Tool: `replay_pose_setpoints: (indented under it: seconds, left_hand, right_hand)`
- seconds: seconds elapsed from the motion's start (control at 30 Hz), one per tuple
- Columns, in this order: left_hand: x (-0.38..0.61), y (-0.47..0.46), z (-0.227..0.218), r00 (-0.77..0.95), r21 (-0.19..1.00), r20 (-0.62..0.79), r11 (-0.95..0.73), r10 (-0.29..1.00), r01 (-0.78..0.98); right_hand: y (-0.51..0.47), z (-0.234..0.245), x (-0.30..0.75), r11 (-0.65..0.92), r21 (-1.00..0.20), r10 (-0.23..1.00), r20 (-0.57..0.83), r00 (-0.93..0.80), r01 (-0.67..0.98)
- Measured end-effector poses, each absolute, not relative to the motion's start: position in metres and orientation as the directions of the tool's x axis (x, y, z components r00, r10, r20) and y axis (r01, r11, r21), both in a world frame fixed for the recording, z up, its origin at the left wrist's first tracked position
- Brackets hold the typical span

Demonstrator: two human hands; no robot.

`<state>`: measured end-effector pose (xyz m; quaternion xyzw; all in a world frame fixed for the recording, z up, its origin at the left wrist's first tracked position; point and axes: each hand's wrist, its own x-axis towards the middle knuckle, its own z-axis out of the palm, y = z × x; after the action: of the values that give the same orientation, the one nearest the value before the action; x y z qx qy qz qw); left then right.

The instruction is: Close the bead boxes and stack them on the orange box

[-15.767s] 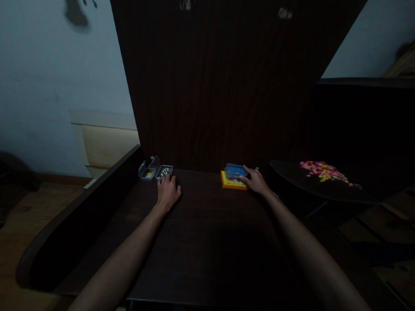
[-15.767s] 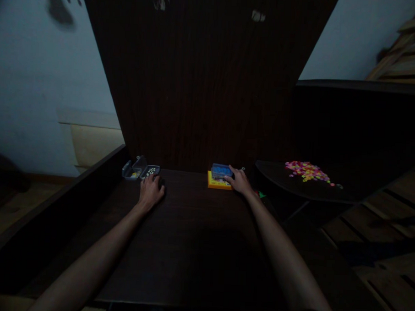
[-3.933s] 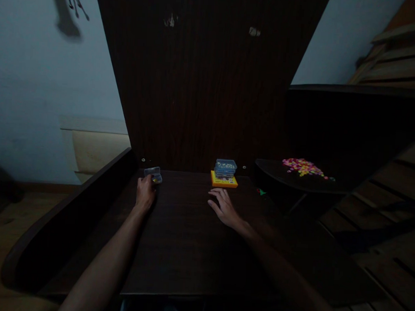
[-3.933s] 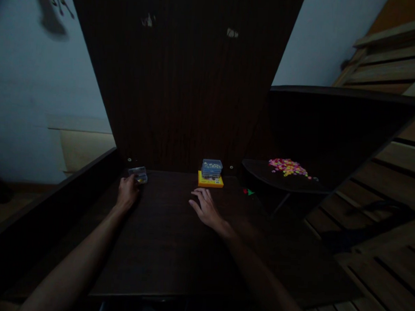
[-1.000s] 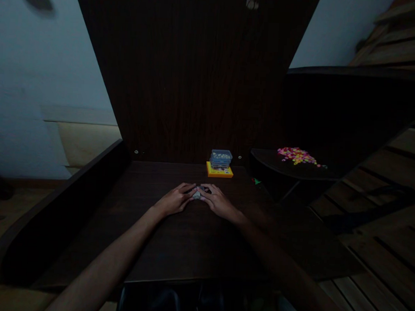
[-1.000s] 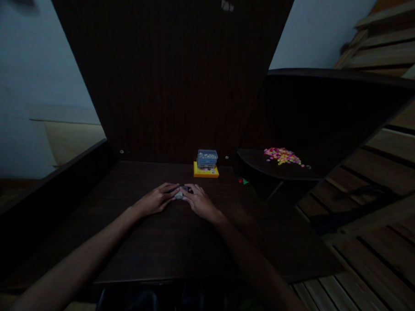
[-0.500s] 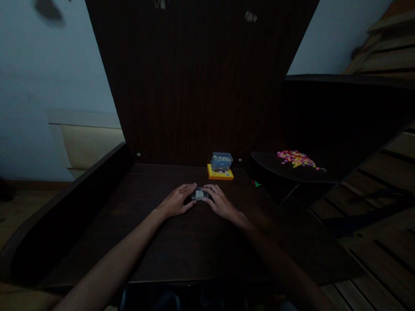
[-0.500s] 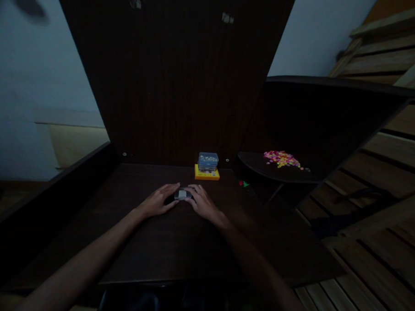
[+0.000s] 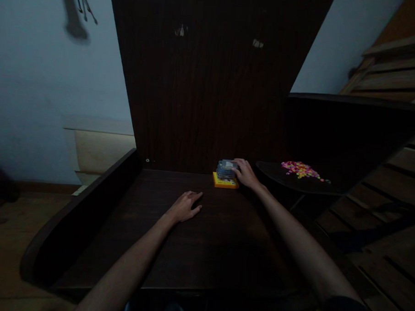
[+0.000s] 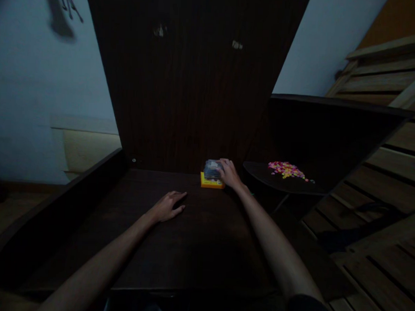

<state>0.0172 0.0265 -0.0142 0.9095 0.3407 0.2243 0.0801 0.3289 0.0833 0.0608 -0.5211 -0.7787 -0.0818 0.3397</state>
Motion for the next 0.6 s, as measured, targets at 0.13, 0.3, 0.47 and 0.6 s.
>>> replay_pose_setpoints:
  seconds: [0.13, 0.3, 0.47, 0.6]
  left_hand:
    - [0.017, 0.026, -0.017, 0.660, 0.322, 0.362, -0.753, 0.658, 0.575]
    - [0.017, 0.027, -0.018, 0.650, 0.337, 0.380, -0.753, 0.658, 0.565]
    - [0.018, 0.023, -0.013, 0.640, 0.353, 0.370, -0.739, 0.674, 0.574]
    - [0.018, 0.019, -0.012, 0.633, 0.340, 0.377, -0.737, 0.676, 0.585]
  right_hand:
    - [0.104, 0.061, 0.334, 0.400, -0.188, 0.788, 0.571, -0.231, 0.897]
    - [0.118, 0.058, 0.339, 0.348, -0.149, 0.820, 0.527, -0.224, 0.926]
    - [0.120, 0.057, 0.338, 0.280, -0.125, 0.825, 0.538, -0.172, 0.952]
    - [0.120, 0.057, 0.336, 0.221, -0.106, 0.837, 0.531, -0.132, 0.970]
